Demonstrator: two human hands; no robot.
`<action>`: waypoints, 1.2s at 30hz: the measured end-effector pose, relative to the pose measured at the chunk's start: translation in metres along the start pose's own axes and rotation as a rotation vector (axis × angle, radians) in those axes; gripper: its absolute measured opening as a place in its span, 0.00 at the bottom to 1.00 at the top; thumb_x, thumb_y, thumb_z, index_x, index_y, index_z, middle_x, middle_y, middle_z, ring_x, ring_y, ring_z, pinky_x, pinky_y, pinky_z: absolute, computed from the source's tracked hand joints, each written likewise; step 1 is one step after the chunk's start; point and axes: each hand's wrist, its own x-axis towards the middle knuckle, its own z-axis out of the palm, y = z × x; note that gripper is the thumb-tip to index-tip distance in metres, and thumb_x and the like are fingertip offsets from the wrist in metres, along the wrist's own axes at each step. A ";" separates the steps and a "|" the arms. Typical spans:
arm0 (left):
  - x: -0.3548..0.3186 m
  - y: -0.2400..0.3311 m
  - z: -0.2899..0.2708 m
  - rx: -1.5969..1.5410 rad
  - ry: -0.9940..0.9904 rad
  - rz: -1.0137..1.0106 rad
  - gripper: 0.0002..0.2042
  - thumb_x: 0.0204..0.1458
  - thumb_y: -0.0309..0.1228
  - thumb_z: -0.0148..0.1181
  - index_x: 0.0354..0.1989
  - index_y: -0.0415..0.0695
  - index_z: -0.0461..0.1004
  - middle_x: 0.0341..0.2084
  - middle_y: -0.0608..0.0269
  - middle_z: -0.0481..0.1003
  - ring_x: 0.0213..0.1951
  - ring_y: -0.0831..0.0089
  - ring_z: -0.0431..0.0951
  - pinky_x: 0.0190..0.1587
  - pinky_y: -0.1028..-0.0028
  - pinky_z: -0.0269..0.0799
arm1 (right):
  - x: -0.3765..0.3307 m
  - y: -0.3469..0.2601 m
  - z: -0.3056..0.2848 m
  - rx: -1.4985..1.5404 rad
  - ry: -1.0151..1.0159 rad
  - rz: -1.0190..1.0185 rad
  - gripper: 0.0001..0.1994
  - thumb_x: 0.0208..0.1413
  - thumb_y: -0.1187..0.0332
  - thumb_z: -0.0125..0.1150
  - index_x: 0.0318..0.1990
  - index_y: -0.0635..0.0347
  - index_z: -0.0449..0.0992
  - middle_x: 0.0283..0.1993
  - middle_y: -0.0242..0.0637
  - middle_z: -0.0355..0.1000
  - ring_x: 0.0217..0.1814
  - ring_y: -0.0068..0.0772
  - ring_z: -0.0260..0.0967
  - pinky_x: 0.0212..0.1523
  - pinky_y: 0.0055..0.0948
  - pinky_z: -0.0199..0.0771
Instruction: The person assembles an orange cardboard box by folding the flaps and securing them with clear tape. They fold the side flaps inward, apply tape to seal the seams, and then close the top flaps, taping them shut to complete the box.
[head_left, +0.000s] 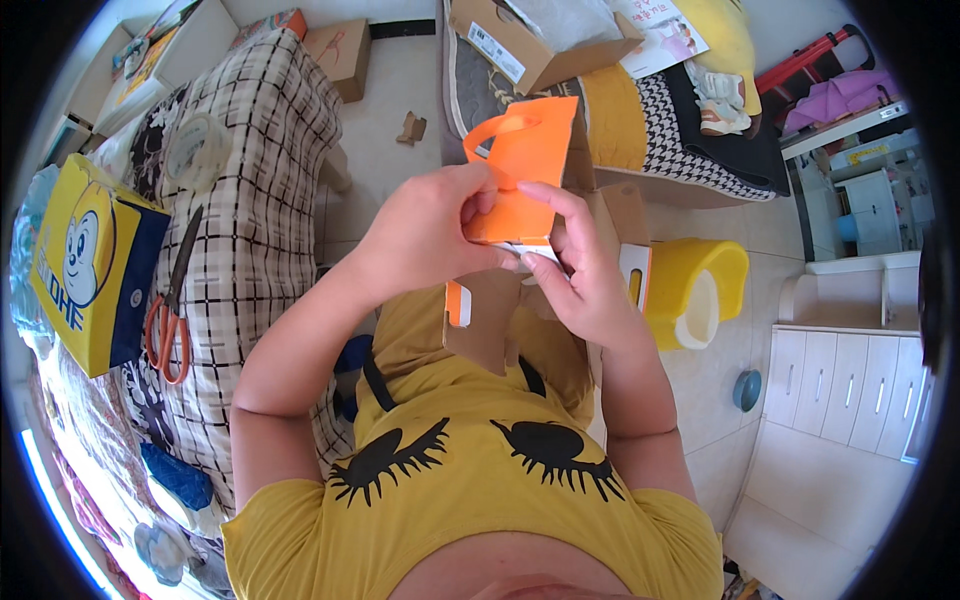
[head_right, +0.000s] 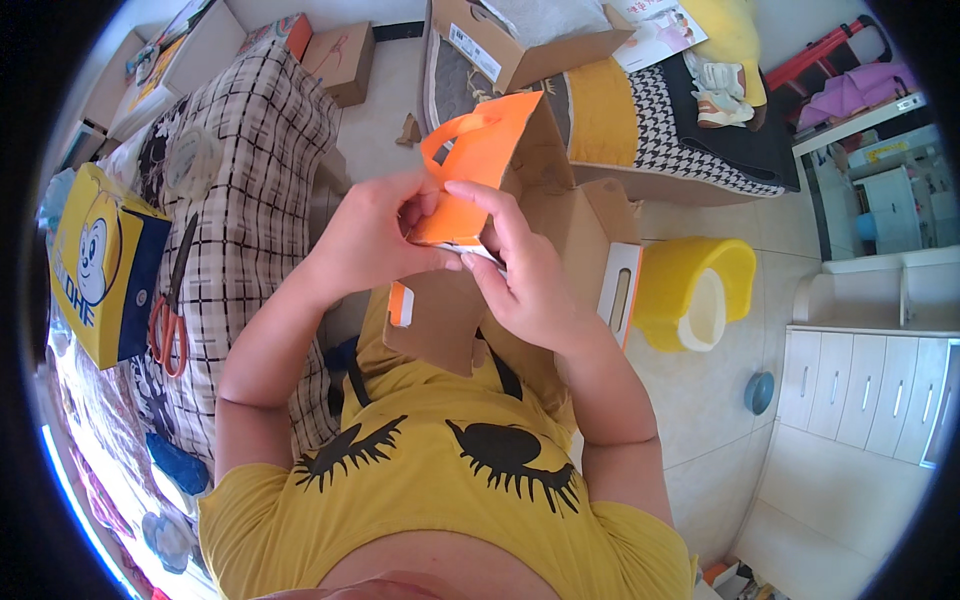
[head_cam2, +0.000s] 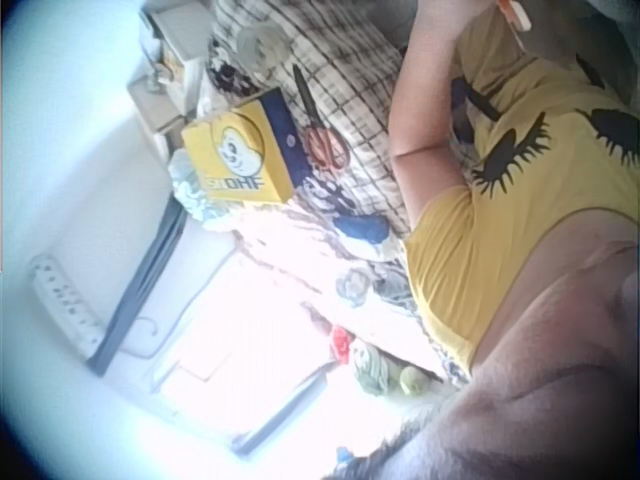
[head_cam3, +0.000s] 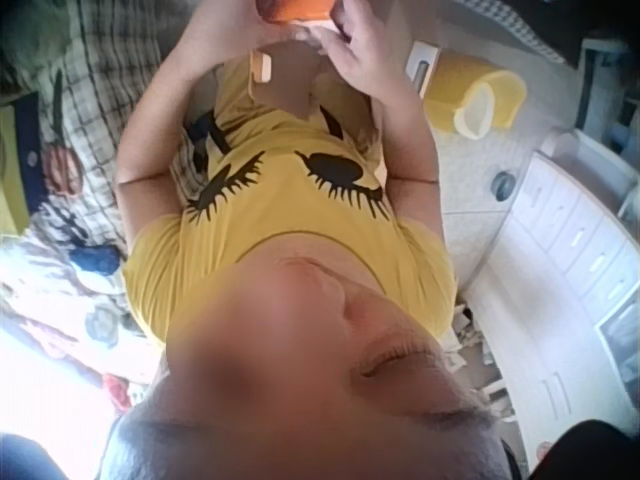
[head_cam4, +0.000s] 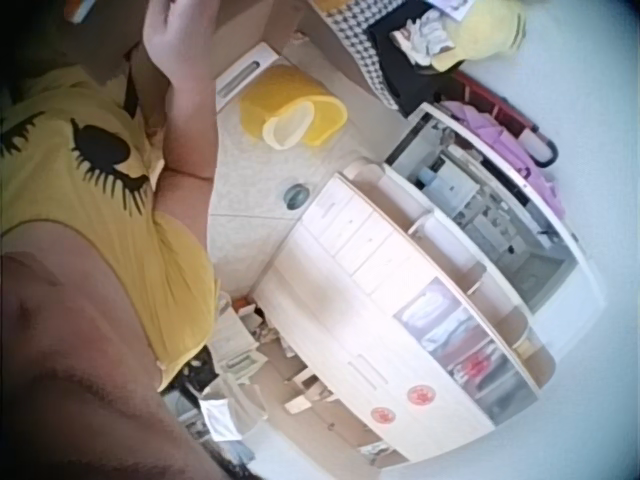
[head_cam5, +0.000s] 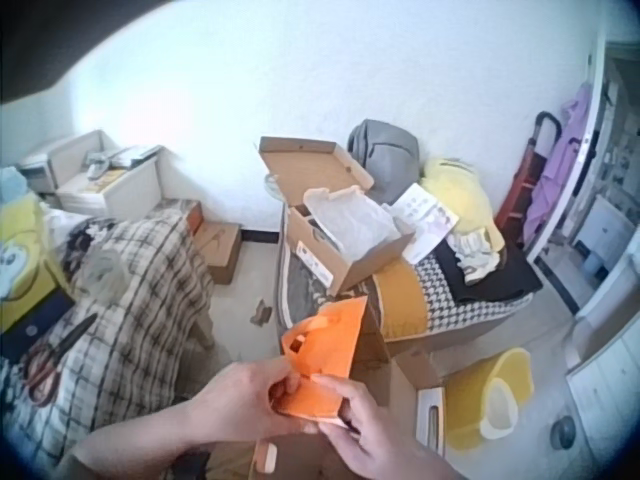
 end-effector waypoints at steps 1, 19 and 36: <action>0.001 -0.005 0.000 -0.050 0.014 0.014 0.21 0.34 0.31 0.76 0.26 0.43 0.64 0.18 0.68 0.63 0.22 0.77 0.63 0.24 0.77 0.61 | 0.002 -0.001 -0.002 -0.010 -0.010 -0.007 0.28 0.53 0.83 0.49 0.62 0.58 0.57 0.26 0.36 0.64 0.23 0.27 0.61 0.28 0.26 0.62; 0.008 -0.002 -0.015 -0.333 0.041 -0.076 0.10 0.49 0.27 0.66 0.26 0.40 0.68 0.16 0.75 0.65 0.20 0.88 0.61 0.21 0.82 0.58 | 0.017 -0.027 -0.009 0.502 0.036 0.158 0.30 0.57 0.80 0.49 0.65 0.56 0.47 0.54 0.42 0.65 0.51 0.26 0.65 0.52 0.24 0.65; -0.006 0.045 -0.007 0.000 0.257 0.388 0.09 0.38 0.22 0.70 0.25 0.40 0.74 0.23 0.64 0.72 0.27 0.72 0.72 0.31 0.76 0.69 | 0.004 -0.037 -0.005 -0.441 0.187 -0.092 0.23 0.53 0.80 0.53 0.57 0.57 0.62 0.48 0.43 0.69 0.43 0.50 0.71 0.40 0.39 0.72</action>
